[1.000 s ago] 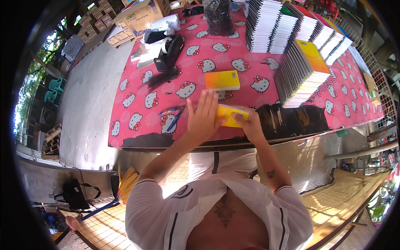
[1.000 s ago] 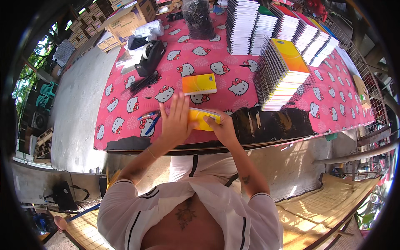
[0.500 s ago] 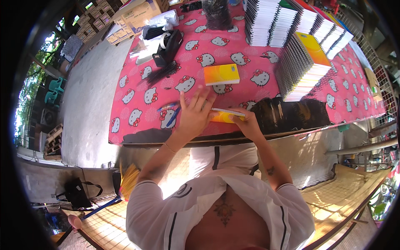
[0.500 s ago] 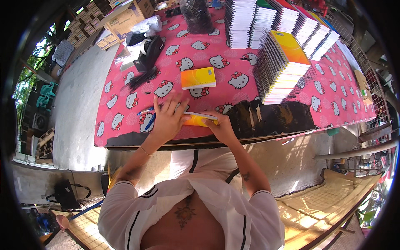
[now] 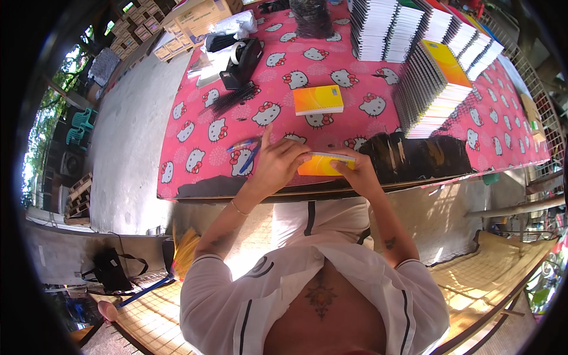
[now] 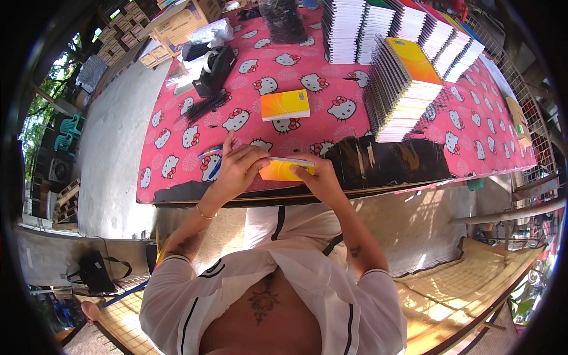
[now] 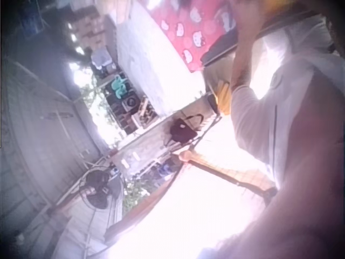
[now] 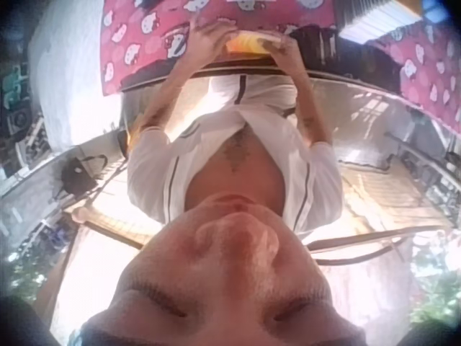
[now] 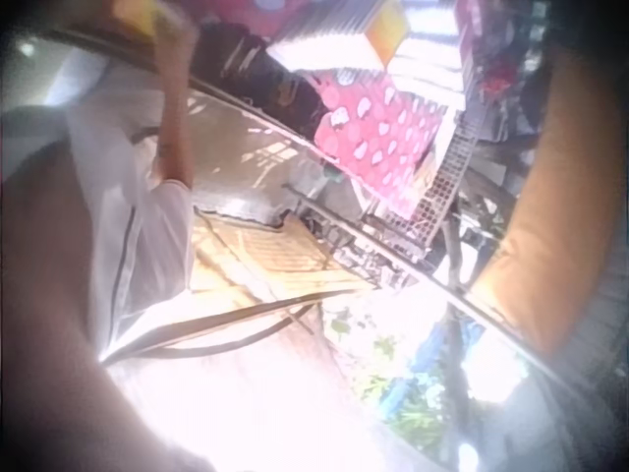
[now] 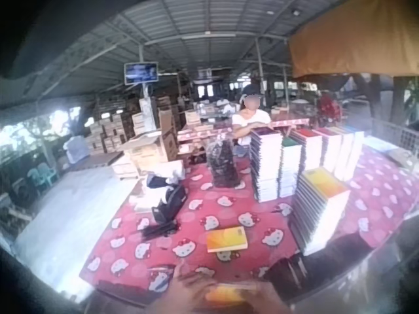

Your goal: The person folds yellow notebook covers and stacks them on top of other notebooks on a table.

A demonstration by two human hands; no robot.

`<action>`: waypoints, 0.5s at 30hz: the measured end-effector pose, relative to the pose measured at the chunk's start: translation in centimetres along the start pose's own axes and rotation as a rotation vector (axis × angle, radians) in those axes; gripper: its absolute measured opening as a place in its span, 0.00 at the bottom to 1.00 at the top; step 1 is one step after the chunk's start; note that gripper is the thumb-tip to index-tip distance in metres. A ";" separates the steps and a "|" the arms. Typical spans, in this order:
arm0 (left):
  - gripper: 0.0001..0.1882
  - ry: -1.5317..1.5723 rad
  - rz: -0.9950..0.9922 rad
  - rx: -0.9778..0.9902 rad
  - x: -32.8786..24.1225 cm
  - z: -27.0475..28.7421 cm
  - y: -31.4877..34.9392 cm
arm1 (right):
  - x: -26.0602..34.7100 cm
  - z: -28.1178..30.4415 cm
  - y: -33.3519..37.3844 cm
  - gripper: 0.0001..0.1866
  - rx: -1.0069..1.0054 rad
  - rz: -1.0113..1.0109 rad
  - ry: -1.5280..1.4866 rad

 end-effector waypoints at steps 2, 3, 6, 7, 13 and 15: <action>0.07 -0.028 0.002 0.044 0.2 0.5 0.0 | 1.0 -0.3 0.3 0.13 -0.010 0.090 0.034; 0.07 -0.029 -0.001 0.022 0.0 0.7 -0.2 | 1.6 -0.3 0.5 0.13 -0.016 0.133 0.052; 0.08 -0.002 -0.013 -0.027 -0.8 1.4 -0.7 | 2.2 0.1 0.7 0.13 -0.016 0.085 0.080; 0.08 0.033 -0.017 -0.029 -0.9 1.5 -0.9 | 2.6 0.1 0.8 0.13 -0.014 0.111 0.090; 0.11 0.227 0.017 0.059 -0.4 1.5 -1.4 | 3.9 0.2 1.3 0.13 0.025 0.143 0.111; 0.12 0.292 0.051 0.122 0.1 1.0 -1.1 | 4.0 0.2 1.5 0.13 0.037 0.167 0.111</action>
Point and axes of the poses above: each hand's wrist, its own y-axis away from the middle knuckle, its own z-axis out of the back of the hand, x = y × z, the point moved 6 cm from there along -y, towards the middle knuckle, and after that the axes turned 5 degrees about -z, right-handed, at the moved point
